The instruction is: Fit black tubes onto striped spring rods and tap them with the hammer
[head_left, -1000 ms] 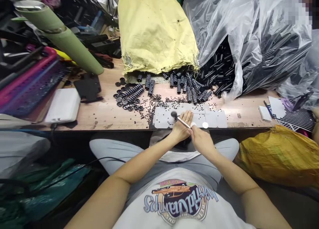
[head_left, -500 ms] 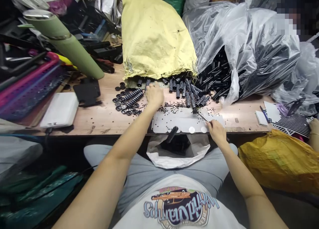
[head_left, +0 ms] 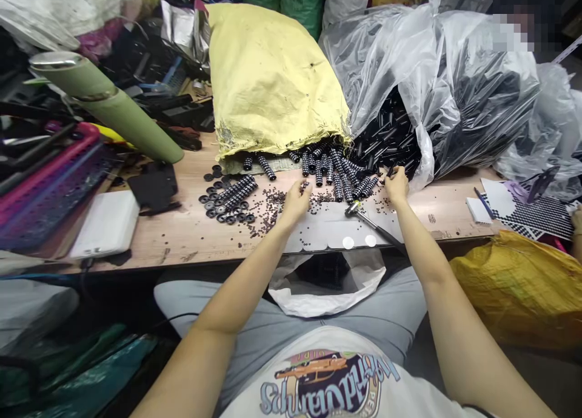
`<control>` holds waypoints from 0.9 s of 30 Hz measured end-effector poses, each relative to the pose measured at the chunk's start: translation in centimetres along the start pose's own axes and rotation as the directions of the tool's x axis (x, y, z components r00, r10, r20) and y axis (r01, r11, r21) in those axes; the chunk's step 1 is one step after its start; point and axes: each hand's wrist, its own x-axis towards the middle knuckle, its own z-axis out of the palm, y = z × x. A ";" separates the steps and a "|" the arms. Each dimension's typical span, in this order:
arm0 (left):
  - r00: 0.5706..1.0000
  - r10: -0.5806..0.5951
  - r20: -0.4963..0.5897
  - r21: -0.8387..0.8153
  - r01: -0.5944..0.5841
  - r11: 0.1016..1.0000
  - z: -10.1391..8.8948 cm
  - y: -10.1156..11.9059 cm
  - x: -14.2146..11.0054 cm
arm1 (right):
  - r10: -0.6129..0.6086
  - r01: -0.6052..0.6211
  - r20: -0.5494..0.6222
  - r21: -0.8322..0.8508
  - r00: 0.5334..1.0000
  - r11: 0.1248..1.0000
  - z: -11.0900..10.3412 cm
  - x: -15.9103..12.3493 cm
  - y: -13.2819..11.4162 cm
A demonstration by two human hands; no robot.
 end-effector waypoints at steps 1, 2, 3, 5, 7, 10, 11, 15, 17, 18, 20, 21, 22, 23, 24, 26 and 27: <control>0.999 -0.042 0.016 -0.027 0.042 0.999 0.5 0.0 -0.6 | -0.035 0.034 0.004 0.112 0.999 0.993 -0.2 -1.1 0.0; 0.996 -0.080 0.033 -0.055 0.082 0.995 1.1 0.1 -1.3 | -0.071 0.063 0.026 0.247 0.997 0.967 -0.3 -2.3 0.0; 0.993 -0.108 0.057 -0.087 0.113 0.990 1.7 0.3 -1.8 | -0.102 0.068 0.066 0.392 0.993 0.918 -0.3 -3.8 0.0; 0.983 -0.139 0.122 -0.175 0.159 0.972 3.2 1.0 -2.9 | -0.162 -0.003 0.201 0.636 0.966 0.772 -0.2 -6.9 -0.3; 0.970 -0.141 0.200 -0.255 0.190 0.948 4.5 1.8 -3.8 | -0.241 -0.117 0.357 0.741 0.902 0.661 0.2 -9.9 -0.8; 0.952 -0.138 0.275 -0.345 0.231 0.910 5.5 2.7 -4.7 | -0.379 -0.074 0.426 0.739 0.822 0.669 0.0 -13.0 -1.8; 0.949 -0.142 0.281 -0.358 0.241 0.902 5.5 2.8 -4.9 | -0.438 0.037 0.383 0.716 0.813 0.697 -0.3 -13.5 -2.2; 0.942 -0.148 0.302 -0.321 0.247 0.914 4.8 2.6 -5.6 | -0.724 0.582 0.238 0.459 0.648 0.672 -2.3 -13.7 -3.7; 0.946 -0.124 0.298 -0.316 0.220 0.923 4.3 2.5 -6.0 | -0.788 0.696 0.242 0.372 0.566 0.614 -2.9 -13.7 -4.2; 0.949 -0.107 0.298 -0.336 0.209 0.918 4.1 2.5 -6.1 | -0.802 0.719 0.233 0.357 0.550 0.597 -3.0 -13.8 -4.3; 0.949 -0.069 0.308 -0.402 0.196 0.894 3.7 2.5 -6.4 | -0.808 0.726 0.205 0.358 0.553 0.587 -2.9 -14.1 -4.4; 0.947 -0.053 0.318 -0.429 0.193 0.882 3.5 2.4 -6.4 | -0.802 0.716 0.196 0.369 0.564 0.593 -2.8 -14.4 -4.3; 0.945 -0.039 0.324 -0.441 0.187 0.878 3.3 2.4 -6.4 | -0.793 0.699 0.197 0.384 0.577 0.603 -2.7 -14.7 -4.3; 0.947 -0.028 0.319 -0.433 0.172 0.885 3.2 2.2 -6.4 | -0.781 0.677 0.205 0.402 0.590 0.617 -2.6 -15.1 -4.2; 0.953 -0.016 0.303 -0.400 0.143 0.905 3.0 2.0 -6.3 | -0.769 0.655 0.217 0.417 0.602 0.630 -2.6 -15.4 -4.0; 0.968 0.031 0.251 -0.243 0.032 0.970 2.8 1.3 -6.2 | -0.747 0.617 0.245 0.437 0.619 0.654 -2.6 -16.1 -3.7; 0.974 0.077 0.214 -0.104 -0.055 0.993 2.7 0.8 -6.3 | -0.738 0.604 0.256 0.441 0.624 0.664 -2.5 -16.4 -3.4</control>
